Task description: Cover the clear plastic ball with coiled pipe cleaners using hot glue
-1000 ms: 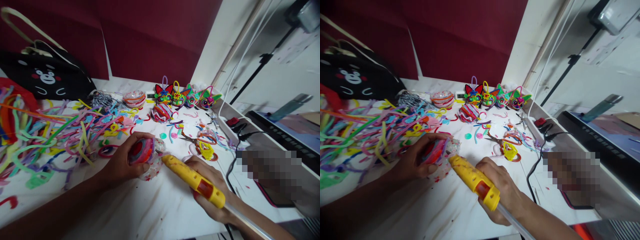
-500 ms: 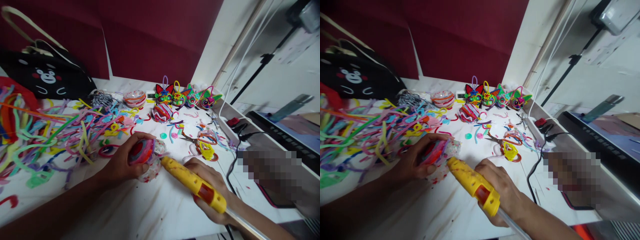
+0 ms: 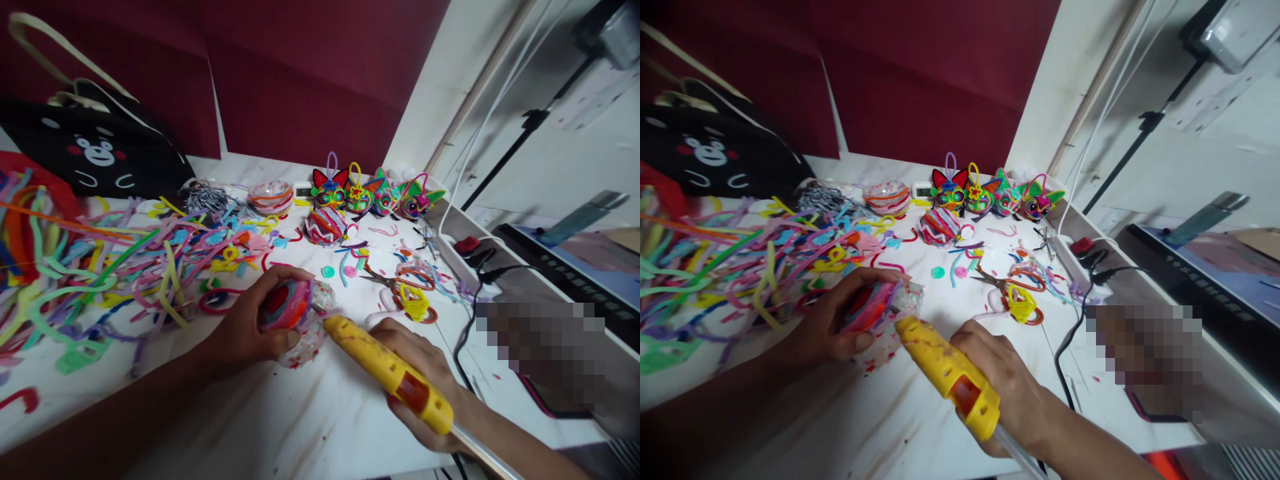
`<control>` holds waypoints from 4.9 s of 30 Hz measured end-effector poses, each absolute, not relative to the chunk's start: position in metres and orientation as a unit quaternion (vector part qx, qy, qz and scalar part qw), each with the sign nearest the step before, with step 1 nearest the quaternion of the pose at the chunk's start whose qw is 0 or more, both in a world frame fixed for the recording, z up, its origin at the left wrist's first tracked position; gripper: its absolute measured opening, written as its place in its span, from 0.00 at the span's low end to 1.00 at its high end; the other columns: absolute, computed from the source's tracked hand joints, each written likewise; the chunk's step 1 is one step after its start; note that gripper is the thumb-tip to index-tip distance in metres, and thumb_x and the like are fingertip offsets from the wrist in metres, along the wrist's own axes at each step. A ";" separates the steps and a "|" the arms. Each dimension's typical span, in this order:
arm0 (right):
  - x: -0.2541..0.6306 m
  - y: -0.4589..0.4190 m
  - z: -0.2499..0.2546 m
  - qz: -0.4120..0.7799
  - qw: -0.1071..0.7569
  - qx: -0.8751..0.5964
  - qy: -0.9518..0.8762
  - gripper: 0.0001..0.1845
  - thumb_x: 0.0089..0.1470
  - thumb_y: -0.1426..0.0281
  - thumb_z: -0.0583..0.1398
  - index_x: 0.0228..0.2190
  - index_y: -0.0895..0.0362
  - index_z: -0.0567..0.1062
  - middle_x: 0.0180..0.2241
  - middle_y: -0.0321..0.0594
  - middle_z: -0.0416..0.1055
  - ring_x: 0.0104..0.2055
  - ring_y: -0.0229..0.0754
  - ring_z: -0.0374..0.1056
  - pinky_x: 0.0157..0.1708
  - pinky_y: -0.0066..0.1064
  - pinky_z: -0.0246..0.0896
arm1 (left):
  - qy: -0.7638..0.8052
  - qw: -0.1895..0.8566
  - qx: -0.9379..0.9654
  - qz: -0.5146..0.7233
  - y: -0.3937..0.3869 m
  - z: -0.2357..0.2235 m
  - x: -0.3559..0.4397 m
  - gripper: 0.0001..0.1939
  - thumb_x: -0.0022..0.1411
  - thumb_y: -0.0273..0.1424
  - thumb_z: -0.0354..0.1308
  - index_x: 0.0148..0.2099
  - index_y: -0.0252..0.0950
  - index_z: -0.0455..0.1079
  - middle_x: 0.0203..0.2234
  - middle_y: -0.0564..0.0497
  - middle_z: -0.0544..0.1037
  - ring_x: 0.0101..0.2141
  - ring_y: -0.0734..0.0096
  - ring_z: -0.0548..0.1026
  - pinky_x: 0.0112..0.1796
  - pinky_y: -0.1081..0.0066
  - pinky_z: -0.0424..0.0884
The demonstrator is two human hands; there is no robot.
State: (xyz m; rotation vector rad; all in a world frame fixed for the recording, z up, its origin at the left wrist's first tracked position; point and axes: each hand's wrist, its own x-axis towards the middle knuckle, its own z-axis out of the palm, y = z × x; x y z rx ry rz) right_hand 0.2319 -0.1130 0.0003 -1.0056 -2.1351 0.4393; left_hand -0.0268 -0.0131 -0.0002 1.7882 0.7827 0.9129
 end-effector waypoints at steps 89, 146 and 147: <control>0.228 -0.098 0.005 0.213 0.172 -0.475 -0.836 0.23 0.49 0.76 0.64 0.48 0.59 0.72 0.46 0.48 0.70 0.47 0.50 0.68 0.47 0.42 0.67 | 0.366 0.283 0.777 0.427 -0.005 -0.003 -0.029 0.27 0.49 0.34 0.61 0.54 0.41 0.66 0.51 0.47 0.75 0.48 0.54 0.75 0.45 0.61 0.74; 0.196 -0.052 0.037 0.603 0.400 -0.457 -0.518 0.46 0.25 0.72 0.78 0.46 0.52 0.64 0.42 0.35 0.68 0.38 0.38 0.70 0.32 0.27 0.69 | 0.118 0.184 0.891 0.398 -0.022 0.007 -0.023 0.43 0.42 0.21 0.60 0.62 0.43 0.56 0.56 0.39 0.69 0.58 0.48 0.69 0.55 0.49 0.70; 0.196 -0.052 0.036 0.634 0.394 -0.443 -0.495 0.47 0.25 0.73 0.78 0.47 0.52 0.63 0.38 0.33 0.70 0.35 0.37 0.71 0.31 0.27 0.69 | 0.113 0.182 0.892 0.398 -0.022 0.007 -0.023 0.43 0.41 0.21 0.60 0.62 0.43 0.55 0.56 0.39 0.69 0.58 0.47 0.69 0.56 0.49 0.69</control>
